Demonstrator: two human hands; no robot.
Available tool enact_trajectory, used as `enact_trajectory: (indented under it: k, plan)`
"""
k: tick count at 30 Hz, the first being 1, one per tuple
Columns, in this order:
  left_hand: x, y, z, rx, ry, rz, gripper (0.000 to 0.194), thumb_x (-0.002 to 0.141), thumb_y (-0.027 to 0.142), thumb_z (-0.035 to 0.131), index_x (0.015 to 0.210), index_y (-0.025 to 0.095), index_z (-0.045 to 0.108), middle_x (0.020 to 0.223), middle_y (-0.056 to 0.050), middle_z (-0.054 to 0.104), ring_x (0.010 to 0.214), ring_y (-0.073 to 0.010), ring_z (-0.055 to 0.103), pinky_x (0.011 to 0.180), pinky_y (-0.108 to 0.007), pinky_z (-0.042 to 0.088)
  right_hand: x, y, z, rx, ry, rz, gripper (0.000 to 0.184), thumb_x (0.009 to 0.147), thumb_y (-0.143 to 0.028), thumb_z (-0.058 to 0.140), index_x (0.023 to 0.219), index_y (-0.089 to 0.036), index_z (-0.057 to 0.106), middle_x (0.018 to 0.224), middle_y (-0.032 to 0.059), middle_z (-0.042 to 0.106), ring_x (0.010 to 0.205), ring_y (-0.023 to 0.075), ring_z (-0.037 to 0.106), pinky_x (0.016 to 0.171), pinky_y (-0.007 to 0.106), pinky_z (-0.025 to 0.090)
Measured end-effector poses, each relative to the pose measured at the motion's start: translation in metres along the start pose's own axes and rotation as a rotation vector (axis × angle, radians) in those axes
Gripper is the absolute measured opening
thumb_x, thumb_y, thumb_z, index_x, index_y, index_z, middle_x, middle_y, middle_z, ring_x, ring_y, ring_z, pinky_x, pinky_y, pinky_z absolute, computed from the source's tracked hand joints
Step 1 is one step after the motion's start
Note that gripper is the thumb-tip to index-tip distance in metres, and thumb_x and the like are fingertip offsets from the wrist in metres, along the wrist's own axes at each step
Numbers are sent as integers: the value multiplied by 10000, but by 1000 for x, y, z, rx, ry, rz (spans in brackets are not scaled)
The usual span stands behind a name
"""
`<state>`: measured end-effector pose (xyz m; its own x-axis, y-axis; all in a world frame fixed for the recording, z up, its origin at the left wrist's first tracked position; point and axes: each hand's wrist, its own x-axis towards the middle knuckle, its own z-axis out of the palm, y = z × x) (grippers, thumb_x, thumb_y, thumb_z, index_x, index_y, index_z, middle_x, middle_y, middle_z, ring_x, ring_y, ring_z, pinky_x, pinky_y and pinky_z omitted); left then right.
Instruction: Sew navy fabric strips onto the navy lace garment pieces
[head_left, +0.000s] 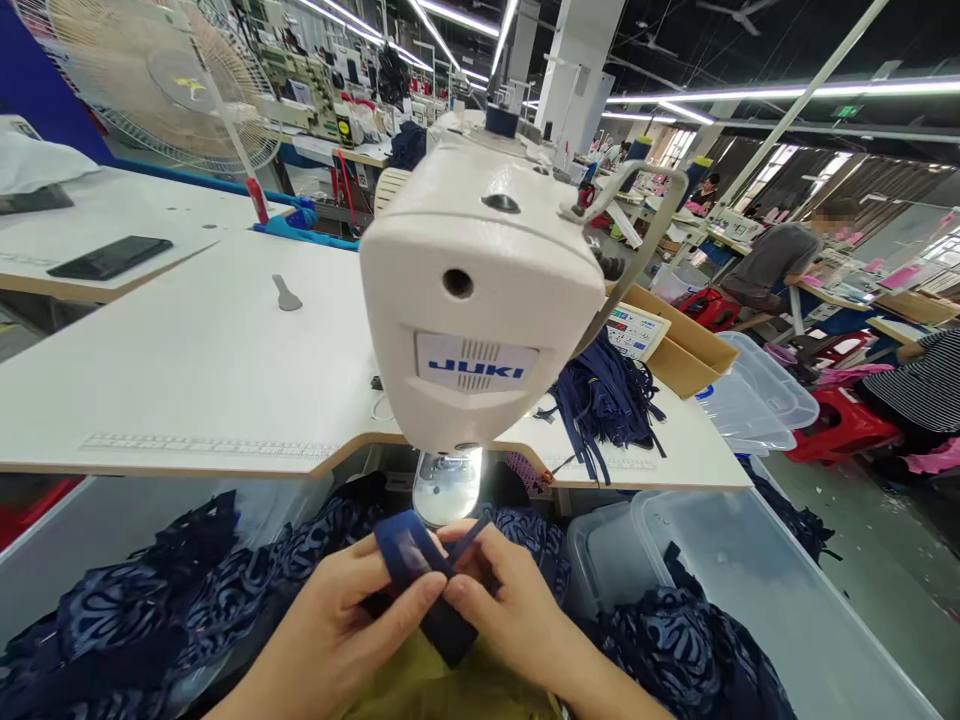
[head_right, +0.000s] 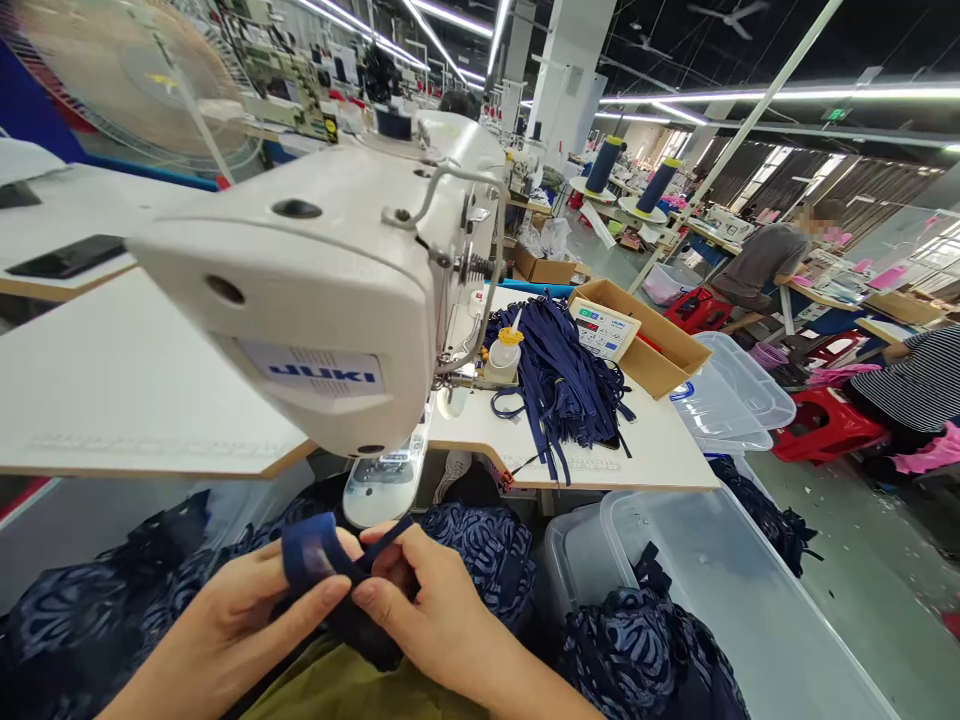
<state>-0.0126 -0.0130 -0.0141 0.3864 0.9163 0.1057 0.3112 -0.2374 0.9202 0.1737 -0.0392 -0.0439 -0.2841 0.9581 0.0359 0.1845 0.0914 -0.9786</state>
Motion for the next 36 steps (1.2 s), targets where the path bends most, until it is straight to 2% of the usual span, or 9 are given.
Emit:
enact_trajectory:
  k: [4, 8, 11, 13, 16, 22, 25, 28, 36]
  plan:
    - [9, -1, 11, 4, -69, -12, 388, 871, 451, 508, 620, 209, 679, 583, -10, 654, 532, -139, 599, 505, -199, 498, -4, -2, -6, 70, 122, -48, 188, 912, -354, 548, 1040, -235, 616, 902, 10, 640, 775, 135, 591, 673, 219, 455]
    - [10, -6, 13, 154, -81, 16, 469, 920, 448, 422, 577, 205, 632, 532, 10, 630, 487, -118, 591, 462, -179, 464, 13, -7, -17, -103, 249, -18, 171, 904, -351, 545, 834, -200, 587, 759, -15, 598, 701, 125, 544, 647, 226, 415]
    - [10, -5, 8, 424, 44, 357, 279, 927, 338, 467, 762, 220, 658, 649, 31, 665, 555, -95, 605, 542, -168, 477, 32, -15, -27, -246, 251, 2, 207, 888, -326, 543, 728, -201, 500, 690, -40, 532, 662, 119, 487, 616, 229, 371]
    - [14, -5, 5, 667, 200, 643, 164, 909, 282, 521, 977, 219, 656, 857, 7, 714, 752, -114, 657, 763, -201, 496, 43, -20, -31, -302, 219, 8, 204, 871, -307, 551, 717, -207, 462, 672, -51, 498, 646, 118, 463, 599, 232, 346]
    - [25, -11, 2, 982, 295, 834, 317, 921, 263, 498, 1216, 164, 562, 1142, -65, 681, 1083, -173, 611, 1032, -303, 375, 53, -20, -34, -288, 166, 26, 142, 866, -305, 550, 798, -216, 464, 690, -54, 502, 643, 124, 474, 608, 240, 347]
    - [30, -34, 1, 1128, 255, 783, 334, 943, 218, 453, 1266, 195, 537, 1298, -55, 603, 1208, -177, 544, 1090, -365, 244, 53, 4, -42, -150, 178, 22, 155, 930, -374, 468, 920, -221, 447, 598, -87, 354, 539, 110, 369, 540, 223, 306]
    - [23, -38, 4, 1099, 268, 707, 373, 953, 221, 437, 1319, 258, 497, 1338, -36, 570, 1212, -176, 543, 1088, -378, 217, 48, 10, -45, -149, 214, -60, 169, 944, -335, 446, 1050, -214, 498, 692, -48, 453, 618, 121, 448, 598, 231, 363]
    - [19, -40, 10, 1044, 302, 652, 423, 944, 243, 455, 1367, 263, 445, 1354, -40, 556, 1224, -188, 536, 1033, -335, 290, 50, 6, -48, -273, 188, -138, 267, 930, -272, 481, 1191, -231, 519, 829, -4, 566, 796, 153, 533, 764, 264, 413]
    - [16, -50, 20, 1210, 394, 580, 456, 940, 214, 442, 1394, 243, 410, 1402, -64, 496, 1184, -185, 560, 1012, -354, 245, 71, -12, -50, -508, 74, -277, 196, 952, -198, 421, 894, -217, 608, 832, 19, 570, 801, 162, 531, 734, 268, 407]
